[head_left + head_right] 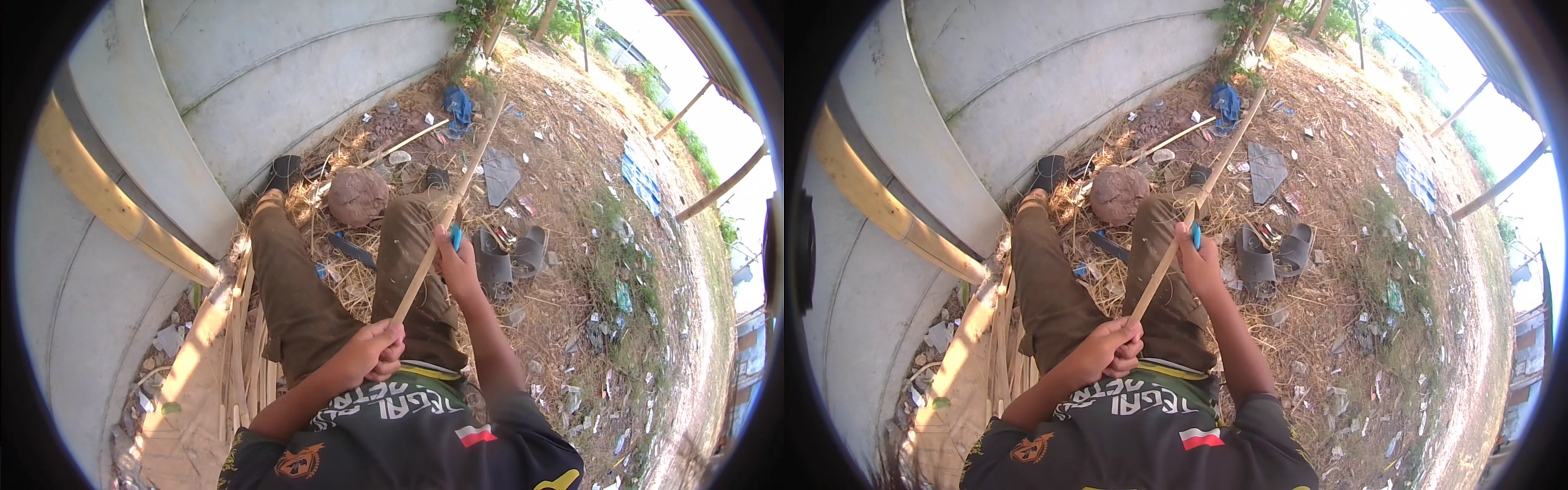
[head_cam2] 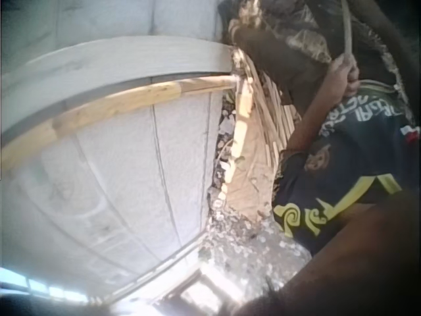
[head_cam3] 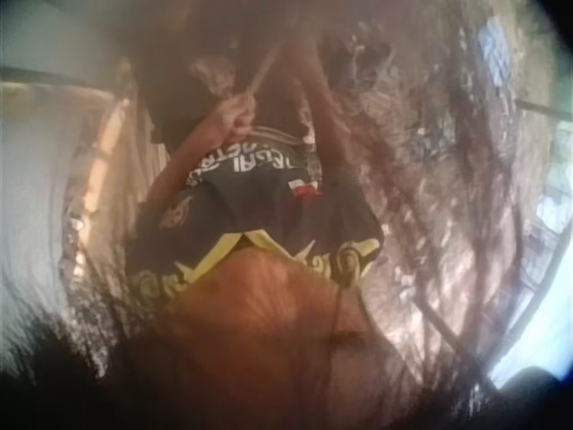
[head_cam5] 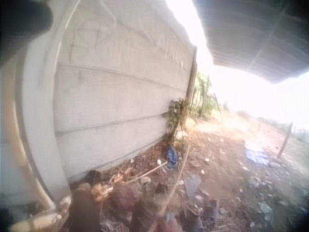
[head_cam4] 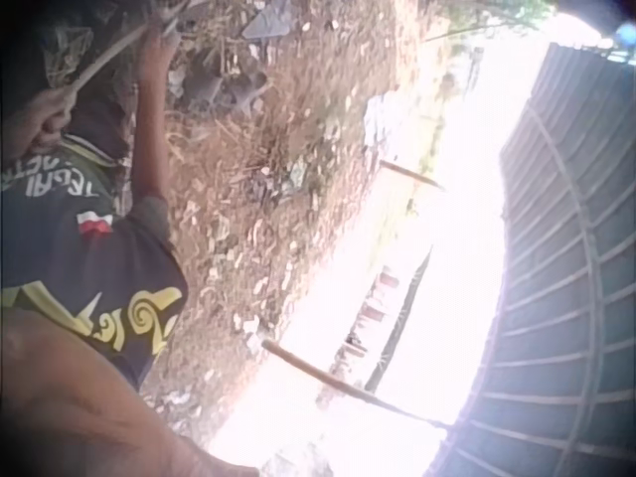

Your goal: The person sits on the ground and uses a utility knife to shave thin strips from a wooden stick. They hold the stick with their left hand and scrape the blade along its length to remove the outer layer. The person occasionally switches to a larger knife to split or shape the wood further.

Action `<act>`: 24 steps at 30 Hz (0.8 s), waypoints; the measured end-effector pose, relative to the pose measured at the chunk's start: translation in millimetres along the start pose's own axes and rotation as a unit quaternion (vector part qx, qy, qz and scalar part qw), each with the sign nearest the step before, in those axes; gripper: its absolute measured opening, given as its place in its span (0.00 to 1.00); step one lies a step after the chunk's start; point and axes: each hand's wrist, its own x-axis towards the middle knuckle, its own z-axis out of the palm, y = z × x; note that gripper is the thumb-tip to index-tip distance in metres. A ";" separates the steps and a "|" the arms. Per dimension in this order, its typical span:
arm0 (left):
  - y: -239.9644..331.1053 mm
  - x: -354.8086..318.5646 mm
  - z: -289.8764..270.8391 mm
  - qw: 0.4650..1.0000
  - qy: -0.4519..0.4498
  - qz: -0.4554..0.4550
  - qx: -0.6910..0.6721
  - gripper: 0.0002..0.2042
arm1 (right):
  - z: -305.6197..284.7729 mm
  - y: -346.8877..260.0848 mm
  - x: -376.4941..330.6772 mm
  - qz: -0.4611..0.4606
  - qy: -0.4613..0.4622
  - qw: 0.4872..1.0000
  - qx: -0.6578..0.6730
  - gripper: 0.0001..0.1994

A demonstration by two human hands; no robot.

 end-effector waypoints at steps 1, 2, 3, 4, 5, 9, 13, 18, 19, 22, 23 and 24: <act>3.0 -0.9 -1.6 0.999 -0.001 -0.013 -0.042 0.17 | -1.3 8.3 -10.6 -0.114 0.049 0.982 -0.140 0.17; 8.4 -2.1 -2.4 0.996 0.000 -0.022 -0.083 0.18 | 1.2 11.8 -19.3 -0.228 0.094 0.930 -0.273 0.17; 7.6 -1.6 1.0 0.996 0.022 -0.008 -0.081 0.18 | 6.3 0.2 -32.8 -0.249 0.069 0.921 -0.291 0.16; 9.5 1.8 5.4 0.997 0.019 0.030 -0.068 0.18 | 11.4 -8.5 -44.6 -0.265 0.064 0.910 -0.313 0.16; 10.8 4.3 10.7 0.996 0.018 0.064 -0.055 0.18 | 17.5 -15.0 -54.2 -0.275 0.060 0.899 -0.334 0.16; 14.2 8.5 37.0 0.992 0.009 0.128 -0.004 0.19 | 33.2 -19.3 -62.1 -0.318 0.006 0.912 -0.257 0.05; 0.5 7.1 50.6 0.993 -0.014 0.115 -0.013 0.18 | 41.4 -33.6 -42.2 -0.212 0.103 0.951 -0.200 0.10; 3.4 6.0 50.9 0.996 -0.029 0.086 -0.005 0.17 | 29.2 -69.6 -5.0 -0.207 0.157 0.952 -0.164 0.18; 5.0 6.6 49.7 0.995 -0.028 0.097 -0.019 0.17 | 31.2 -64.6 -7.0 -0.262 0.151 0.934 -0.190 0.19; 11.1 6.0 44.2 0.992 -0.029 0.119 -0.030 0.16 | 45.6 -37.4 -33.4 -0.400 0.089 0.887 -0.212 0.19; 9.8 2.8 46.7 0.993 -0.028 0.114 -0.024 0.16 | 50.4 -45.6 -30.6 -0.377 0.102 0.903 -0.177 0.19; 6.9 1.4 47.7 0.994 -0.029 0.102 -0.020 0.16 | 53.3 -57.8 -33.3 -0.348 0.117 0.918 -0.146 0.19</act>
